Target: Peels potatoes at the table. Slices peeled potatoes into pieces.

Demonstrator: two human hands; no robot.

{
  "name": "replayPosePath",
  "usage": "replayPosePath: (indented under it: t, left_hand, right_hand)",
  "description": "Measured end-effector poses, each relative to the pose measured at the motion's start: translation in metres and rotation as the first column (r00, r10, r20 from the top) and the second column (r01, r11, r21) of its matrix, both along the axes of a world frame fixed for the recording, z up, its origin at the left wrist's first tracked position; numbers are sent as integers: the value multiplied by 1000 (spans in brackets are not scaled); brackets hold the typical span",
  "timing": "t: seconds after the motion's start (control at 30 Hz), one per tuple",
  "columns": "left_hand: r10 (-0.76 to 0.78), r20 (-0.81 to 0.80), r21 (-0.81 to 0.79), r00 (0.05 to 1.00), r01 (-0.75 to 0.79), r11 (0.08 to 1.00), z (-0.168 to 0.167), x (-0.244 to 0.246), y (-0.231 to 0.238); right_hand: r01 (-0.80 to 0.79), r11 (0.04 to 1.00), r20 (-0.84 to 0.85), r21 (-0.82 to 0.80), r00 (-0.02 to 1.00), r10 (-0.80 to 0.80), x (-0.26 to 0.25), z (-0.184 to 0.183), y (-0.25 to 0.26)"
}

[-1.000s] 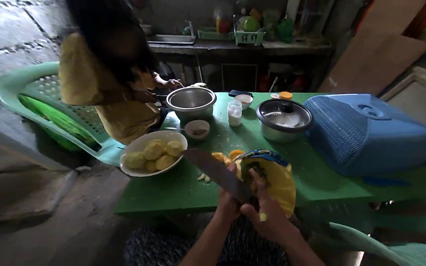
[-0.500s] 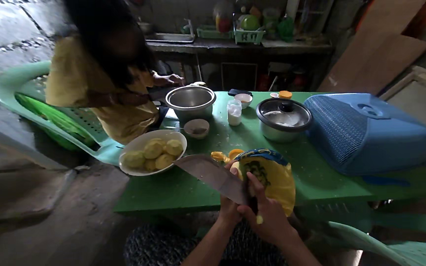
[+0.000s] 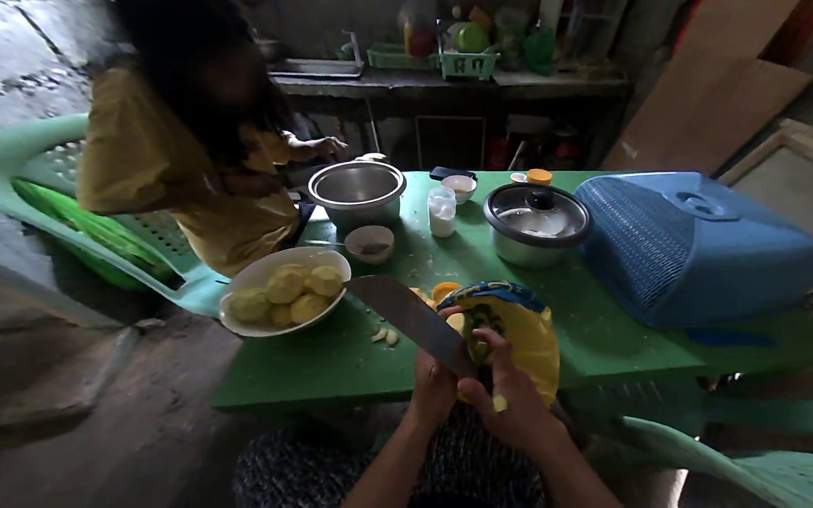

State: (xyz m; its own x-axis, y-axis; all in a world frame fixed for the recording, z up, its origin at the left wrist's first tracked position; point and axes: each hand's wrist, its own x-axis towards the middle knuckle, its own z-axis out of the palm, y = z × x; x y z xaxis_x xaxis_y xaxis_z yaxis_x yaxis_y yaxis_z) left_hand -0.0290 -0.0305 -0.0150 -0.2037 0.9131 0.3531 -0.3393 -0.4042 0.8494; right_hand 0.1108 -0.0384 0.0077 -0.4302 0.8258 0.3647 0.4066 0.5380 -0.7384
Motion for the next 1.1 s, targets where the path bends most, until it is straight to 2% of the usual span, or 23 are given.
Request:
replayPosePath:
  t: [0.3,0.47,0.57,0.7,0.8,0.9,0.97,1.03,1.1]
  left_hand:
    - [38,19,-30,999,-38,999,8,1,2]
    - [122,-236,49,964,-114,992,4,-3,0]
    - [133,-327,5,936,-139,990,9,7,-9]
    - [56,-163,-41,985,-63,997,6,10,-8]
    - [56,-86,11,995,-55,998,4,8,-4]
    - [59,-153,116,987,-41,992,1,6,-4]
    - [50,-230,151,972,-15,988,1,5,-6]
    - [-47,-182,86,982,64,994,2,4,-9]
    - [-154,37,-78,987,156,985,4,3,-10]
  right_hand:
    - [-25,1000,89,16,996,23,4,6,-2]
    - [-22,1000,39,8,999,22,2,0,5]
    - [-44,997,-69,-59,997,40,3,1,15]
    - [-32,997,-66,-76,997,27,6,4,15]
    - [-66,992,-35,-106,997,63,9,7,10]
    - [-49,996,-92,-77,995,42,10,2,12]
    - [-65,990,-196,-126,980,39,11,1,18]
    - [-129,962,-342,-239,939,41,10,-2,25]
    - [-139,938,-404,-318,915,-1,9,-2,28]
